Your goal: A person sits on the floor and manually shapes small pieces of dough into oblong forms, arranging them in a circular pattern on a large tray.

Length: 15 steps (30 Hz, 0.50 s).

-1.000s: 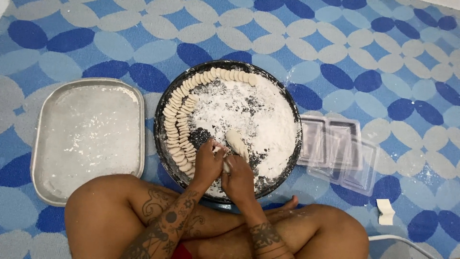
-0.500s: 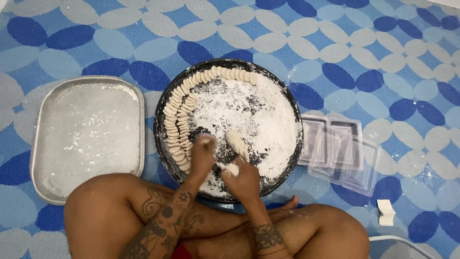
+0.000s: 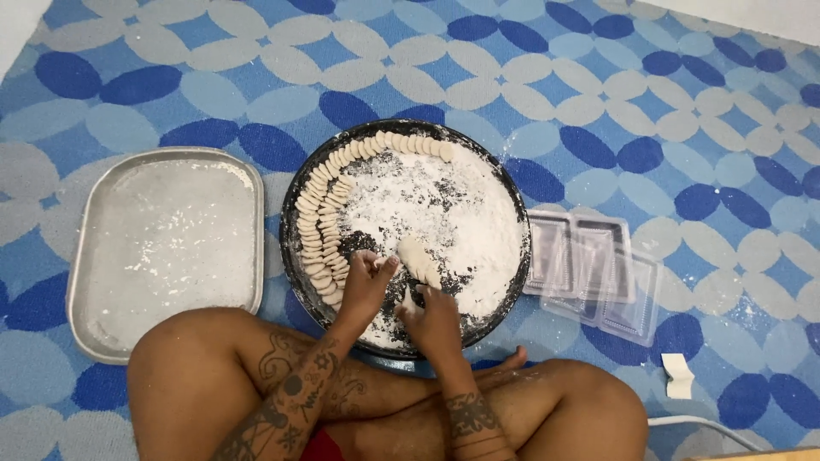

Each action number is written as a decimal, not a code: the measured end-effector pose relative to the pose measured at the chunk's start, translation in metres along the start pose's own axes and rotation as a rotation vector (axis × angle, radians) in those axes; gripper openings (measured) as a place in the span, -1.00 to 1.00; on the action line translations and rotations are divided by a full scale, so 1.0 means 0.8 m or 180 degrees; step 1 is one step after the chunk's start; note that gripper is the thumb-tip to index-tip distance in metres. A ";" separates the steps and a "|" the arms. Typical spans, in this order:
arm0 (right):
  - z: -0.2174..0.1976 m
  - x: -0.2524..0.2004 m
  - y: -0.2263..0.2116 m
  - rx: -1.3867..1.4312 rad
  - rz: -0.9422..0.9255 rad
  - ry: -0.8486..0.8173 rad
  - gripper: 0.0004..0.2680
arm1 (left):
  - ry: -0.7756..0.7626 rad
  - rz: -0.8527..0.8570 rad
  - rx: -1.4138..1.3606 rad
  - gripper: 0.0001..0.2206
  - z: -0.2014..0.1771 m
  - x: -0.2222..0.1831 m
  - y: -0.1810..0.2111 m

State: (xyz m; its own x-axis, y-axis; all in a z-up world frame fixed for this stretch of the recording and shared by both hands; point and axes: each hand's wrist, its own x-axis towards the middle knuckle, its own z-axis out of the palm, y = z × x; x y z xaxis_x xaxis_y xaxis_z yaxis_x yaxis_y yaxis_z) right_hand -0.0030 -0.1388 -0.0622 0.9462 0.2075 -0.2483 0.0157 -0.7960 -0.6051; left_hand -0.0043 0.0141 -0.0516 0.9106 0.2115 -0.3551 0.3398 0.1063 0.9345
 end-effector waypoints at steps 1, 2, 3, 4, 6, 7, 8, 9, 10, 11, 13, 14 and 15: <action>0.001 0.002 -0.001 0.0000 -0.0013 0.0006 -0.55 | 0.0006 0.0013 -0.0001 -0.54 -0.002 -0.003 0.001; 0.001 0.004 -0.002 0.0520 0.0012 0.0223 -0.63 | -0.0028 0.0010 -0.0001 -0.58 -0.003 -0.007 0.001; 0.002 0.006 -0.003 0.1041 0.0037 0.0437 -0.71 | -0.0062 0.0006 -0.0001 -0.60 -0.005 -0.011 0.001; 0.000 0.003 -0.002 0.1040 0.0024 0.0442 -0.71 | -0.0058 0.0019 -0.0004 -0.60 -0.004 -0.002 -0.013; -0.002 -0.003 0.000 0.2908 0.0077 -0.0112 -0.76 | 0.0099 0.0176 0.0095 -0.64 -0.001 0.014 -0.045; 0.009 0.000 0.009 0.2906 0.0078 -0.0110 -0.76 | 0.0096 0.0176 0.0093 -0.64 0.003 0.007 -0.043; 0.020 0.005 0.018 0.3155 0.0115 0.0004 -0.79 | 0.0113 0.0233 0.0104 -0.67 0.008 0.001 -0.041; 0.030 0.010 0.028 0.3404 0.0152 0.0119 -0.82 | 0.0129 0.0290 0.0114 -0.70 0.012 -0.005 -0.038; 0.024 0.006 0.020 0.3404 0.0148 0.0123 -0.82 | 0.0126 0.0295 0.0115 -0.70 0.015 -0.009 -0.037; 0.018 0.003 0.013 0.3467 0.0179 0.0120 -0.79 | 0.0124 0.0393 0.0171 -0.74 0.017 -0.012 -0.035; 0.013 -0.001 0.006 0.3532 0.0212 0.0121 -0.75 | 0.0118 0.0490 0.0229 -0.78 0.019 -0.019 -0.026; 0.013 0.000 0.005 0.3514 0.0250 0.0158 -0.78 | 0.0119 0.0571 0.0410 -0.85 0.018 -0.022 -0.018; 0.013 0.002 0.005 0.3495 0.0289 0.0195 -0.80 | 0.0121 0.0652 0.0591 -0.84 0.017 -0.025 -0.010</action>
State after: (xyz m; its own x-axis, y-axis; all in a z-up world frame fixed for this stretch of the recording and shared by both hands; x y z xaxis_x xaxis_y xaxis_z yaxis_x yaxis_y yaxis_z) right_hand -0.0052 -0.1360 -0.0730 0.9442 0.1211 -0.3064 -0.3217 0.1377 -0.9368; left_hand -0.0223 -0.0041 -0.0516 0.9565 0.2469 -0.1557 0.1899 -0.1215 0.9742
